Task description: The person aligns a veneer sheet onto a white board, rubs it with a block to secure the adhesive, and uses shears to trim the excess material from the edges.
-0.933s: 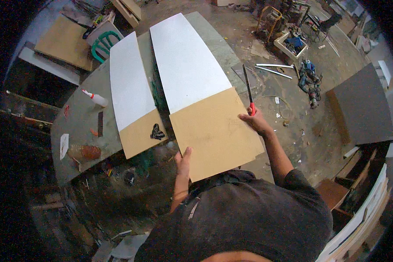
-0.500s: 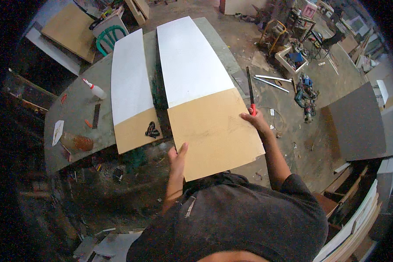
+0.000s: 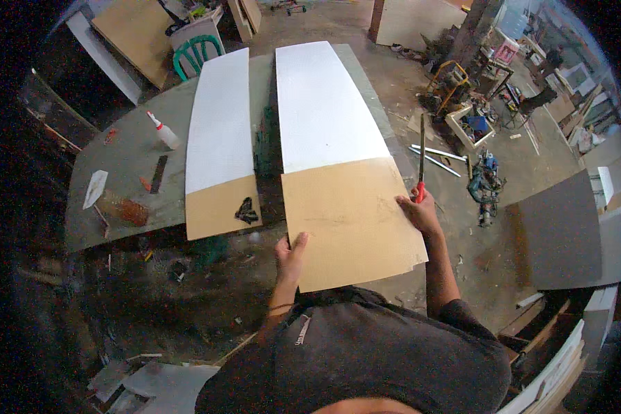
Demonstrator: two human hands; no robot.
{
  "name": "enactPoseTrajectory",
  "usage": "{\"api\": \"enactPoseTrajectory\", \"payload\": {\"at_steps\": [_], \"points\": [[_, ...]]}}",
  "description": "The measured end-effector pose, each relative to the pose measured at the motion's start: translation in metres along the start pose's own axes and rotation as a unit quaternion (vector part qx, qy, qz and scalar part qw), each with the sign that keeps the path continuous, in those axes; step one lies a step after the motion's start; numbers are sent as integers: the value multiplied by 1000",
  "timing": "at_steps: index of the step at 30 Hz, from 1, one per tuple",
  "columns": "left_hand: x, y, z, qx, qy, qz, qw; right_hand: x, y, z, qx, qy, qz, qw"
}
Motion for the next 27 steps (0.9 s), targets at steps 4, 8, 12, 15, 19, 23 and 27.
{"api": "enactPoseTrajectory", "payload": {"at_steps": [4,8,12,15,19,23,27], "points": [[-31,5,8,-51,9,28,998,47,9,9,10,-6,-23,1000],[-11,-12,-7,-60,18,48,997,46,6,-3,25,-23,-56,998],[46,-11,-11,102,-170,93,976,112,41,6,46,-76,-56,995],[55,-7,-24,139,-206,53,967,143,50,16,33,-99,98,990],[110,-3,-67,-3,-247,155,956,114,66,28,56,-104,75,990],[155,10,-78,-41,-273,180,944,153,101,59,-3,-150,242,958],[179,56,-70,23,-297,174,939,147,148,73,64,-143,346,925]]}}
Point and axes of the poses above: each hand's wrist, its own z-axis away from the middle knuckle, its own y-axis out of the palm, x = y × z, the point moved 10 cm from there along -z, towards the middle knuckle, and after that the axes turned 4 degrees about x, right-handed, at the moved point
